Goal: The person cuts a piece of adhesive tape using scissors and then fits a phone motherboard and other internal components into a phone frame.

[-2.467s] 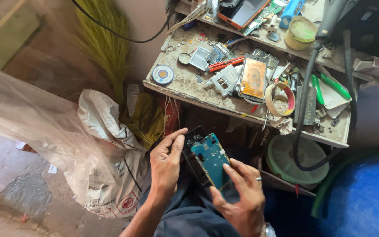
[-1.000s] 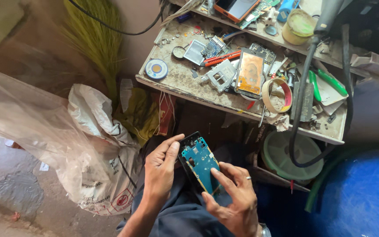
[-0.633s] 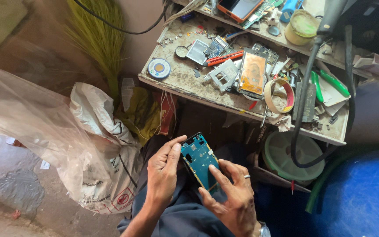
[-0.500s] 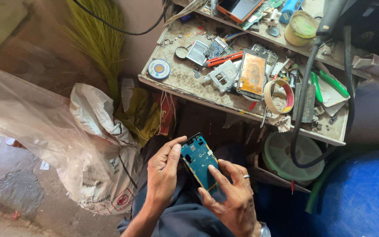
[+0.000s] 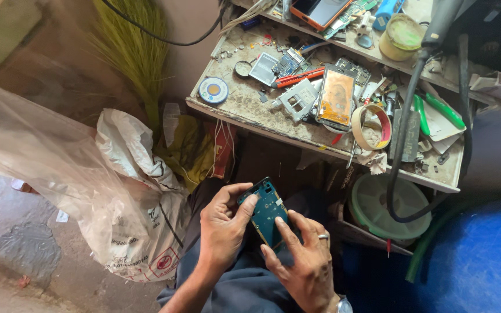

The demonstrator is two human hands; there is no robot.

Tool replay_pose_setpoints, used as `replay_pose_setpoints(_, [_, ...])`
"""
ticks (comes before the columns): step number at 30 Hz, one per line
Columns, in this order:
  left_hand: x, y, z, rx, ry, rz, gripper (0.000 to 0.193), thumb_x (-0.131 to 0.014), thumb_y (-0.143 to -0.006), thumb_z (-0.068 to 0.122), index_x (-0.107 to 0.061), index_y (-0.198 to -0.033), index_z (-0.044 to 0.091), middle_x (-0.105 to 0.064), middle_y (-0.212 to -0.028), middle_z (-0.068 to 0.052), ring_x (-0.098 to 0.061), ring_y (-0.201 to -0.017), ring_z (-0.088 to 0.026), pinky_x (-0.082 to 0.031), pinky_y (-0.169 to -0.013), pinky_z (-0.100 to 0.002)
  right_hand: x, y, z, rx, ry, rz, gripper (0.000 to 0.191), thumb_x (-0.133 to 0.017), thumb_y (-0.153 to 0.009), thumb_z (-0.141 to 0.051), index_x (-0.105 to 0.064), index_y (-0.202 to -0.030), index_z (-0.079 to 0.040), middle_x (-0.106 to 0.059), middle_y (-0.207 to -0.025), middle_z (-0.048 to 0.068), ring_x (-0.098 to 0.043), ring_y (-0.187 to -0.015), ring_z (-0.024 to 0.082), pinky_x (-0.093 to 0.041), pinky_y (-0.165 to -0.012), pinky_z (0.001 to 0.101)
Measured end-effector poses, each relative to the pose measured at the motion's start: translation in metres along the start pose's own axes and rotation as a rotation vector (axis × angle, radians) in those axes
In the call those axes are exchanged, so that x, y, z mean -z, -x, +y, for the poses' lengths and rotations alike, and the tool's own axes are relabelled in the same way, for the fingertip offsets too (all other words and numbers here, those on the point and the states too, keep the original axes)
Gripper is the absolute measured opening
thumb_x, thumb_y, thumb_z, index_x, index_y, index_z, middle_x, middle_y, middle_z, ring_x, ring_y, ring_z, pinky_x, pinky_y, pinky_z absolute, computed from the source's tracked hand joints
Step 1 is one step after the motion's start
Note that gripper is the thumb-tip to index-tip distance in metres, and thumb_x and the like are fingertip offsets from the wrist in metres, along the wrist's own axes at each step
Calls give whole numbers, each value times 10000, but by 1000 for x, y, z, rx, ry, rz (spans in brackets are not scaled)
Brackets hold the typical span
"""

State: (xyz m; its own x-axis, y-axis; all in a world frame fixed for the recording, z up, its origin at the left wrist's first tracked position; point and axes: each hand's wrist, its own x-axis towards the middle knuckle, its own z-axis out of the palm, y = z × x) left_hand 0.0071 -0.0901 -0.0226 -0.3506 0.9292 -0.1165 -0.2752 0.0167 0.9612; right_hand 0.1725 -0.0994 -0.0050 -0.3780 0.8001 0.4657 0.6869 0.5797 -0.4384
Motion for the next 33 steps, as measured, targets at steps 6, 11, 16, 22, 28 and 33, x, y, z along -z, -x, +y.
replay_pose_setpoints(6, [-3,-8,11,-11,-191,39,303,-752,-887,114,-732,-1170,8,-774,-991,-24,-679,-853,-32,-561,-755,-203,-1,-1,-3,10,-34,-3,560,-880,-691,-219,-702,-1182,-19,-617,-1232,183,-614,-1079,352,-537,-904,418])
replay_pose_setpoints(11, [-5,-11,11,0,-123,57,187,-734,-908,111,-788,-1051,4,-771,-900,-22,-674,-783,-43,-556,-709,-205,-3,0,-7,19,-19,-14,570,-884,-693,-225,-700,-1192,-20,-606,-1237,184,-606,-1083,349,-537,-900,425])
replay_pose_setpoints(16, [-3,-13,6,30,-57,77,171,-733,-912,102,-789,-1033,-6,-753,-865,-21,-658,-750,-51,-542,-675,-208,-5,4,-5,42,-16,-1,569,-893,-701,-284,-712,-1184,-44,-607,-1238,164,-605,-1077,338,-535,-891,405])
replay_pose_setpoints(22, [2,-11,6,84,-50,22,190,-722,-922,121,-784,-1046,-10,-747,-841,-16,-657,-722,-58,-534,-654,-212,-9,13,17,-609,-706,-107,360,-725,-906,-202,-699,-1224,-35,-702,-1120,111,-674,-953,153,-552,-843,274])
replay_pose_setpoints(28, [11,-14,7,125,-144,-142,227,-714,-930,151,-764,-1085,-6,-745,-875,2,-645,-762,-41,-533,-680,-212,-11,10,47,-956,-1356,-359,290,-682,-940,-158,-729,-1134,51,-770,-969,62,-690,-883,115,-553,-816,263])
replay_pose_setpoints(33, [21,-16,14,148,-187,-261,238,-699,-952,167,-759,-1100,-10,-733,-894,1,-638,-813,-41,-532,-732,-213,-10,10,53,-970,-1333,-427,228,-715,-923,-130,-742,-1063,48,-762,-907,53,-679,-808,101,-543,-763,253])
